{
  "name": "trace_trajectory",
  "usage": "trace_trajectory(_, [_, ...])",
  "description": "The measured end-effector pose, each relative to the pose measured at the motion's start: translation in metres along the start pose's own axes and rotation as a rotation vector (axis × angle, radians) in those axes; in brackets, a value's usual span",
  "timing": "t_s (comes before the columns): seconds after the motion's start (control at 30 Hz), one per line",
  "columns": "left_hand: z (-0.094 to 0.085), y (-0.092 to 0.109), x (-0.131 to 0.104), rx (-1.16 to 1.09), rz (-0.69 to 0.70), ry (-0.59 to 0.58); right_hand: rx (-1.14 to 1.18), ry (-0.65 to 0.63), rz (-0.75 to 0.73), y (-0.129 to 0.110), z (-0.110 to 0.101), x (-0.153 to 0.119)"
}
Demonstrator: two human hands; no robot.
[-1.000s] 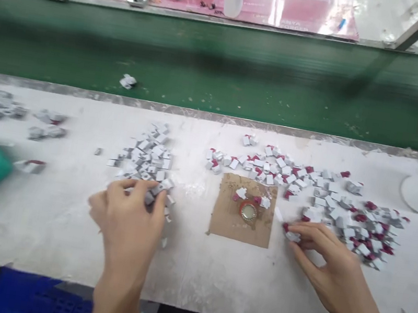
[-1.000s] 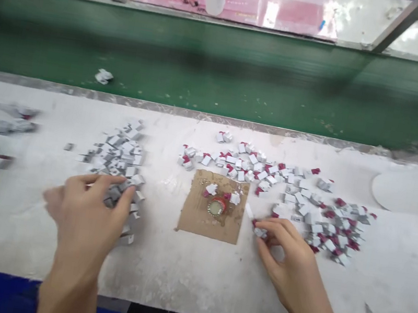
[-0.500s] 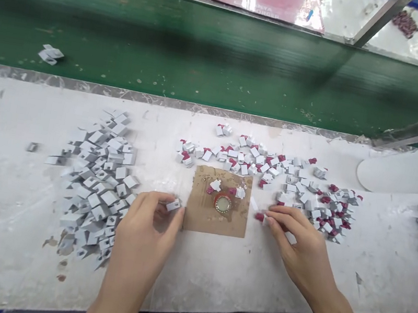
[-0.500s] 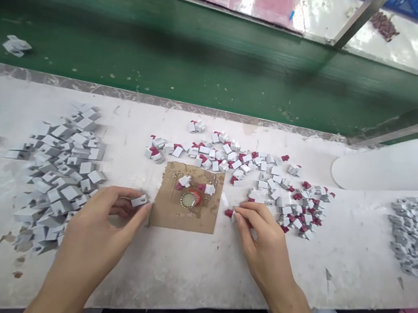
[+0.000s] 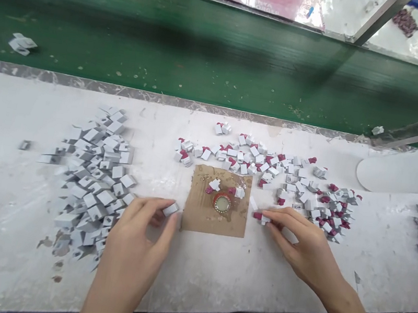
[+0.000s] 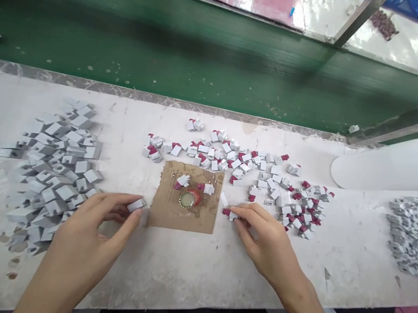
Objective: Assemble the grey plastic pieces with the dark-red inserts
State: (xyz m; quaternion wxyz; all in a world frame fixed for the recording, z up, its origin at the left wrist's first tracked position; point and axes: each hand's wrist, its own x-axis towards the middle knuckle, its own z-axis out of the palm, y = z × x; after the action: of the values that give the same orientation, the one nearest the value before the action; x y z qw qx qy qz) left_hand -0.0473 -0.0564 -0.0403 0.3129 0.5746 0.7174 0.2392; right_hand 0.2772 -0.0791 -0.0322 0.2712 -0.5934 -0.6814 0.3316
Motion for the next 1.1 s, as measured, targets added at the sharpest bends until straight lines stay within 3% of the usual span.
trace_trajectory(0.13, [-0.003, 0.0, -0.002, -0.032, 0.016, -0.065, 0.094, 0.072, 0.027, -0.021, 0.011, 0.008])
trace_trajectory(0.3, [-0.004, 0.0, -0.002, -0.036, -0.028, -0.065, 0.196, 0.113, -0.015, -0.042, 0.028, 0.022])
trace_trajectory(0.63, [0.003, 0.012, -0.006, -0.295, -0.134, -0.058, 0.176, 0.107, -0.077, -0.043, 0.043, 0.029])
trace_trajectory(0.8, [0.006, 0.027, -0.003, -0.504, -0.123, -0.13, 0.352, 0.129, 0.037, -0.049, 0.038, 0.027])
trace_trajectory(0.97, [0.014, 0.053, 0.002, -0.728, -0.059, -0.272, 0.693, 0.092, 0.24, -0.052, 0.027, 0.033])
trace_trajectory(1.1, [0.021, 0.067, 0.005, -0.821, -0.024, -0.346, 0.826, 0.067, 0.293, -0.053, 0.024, 0.038])
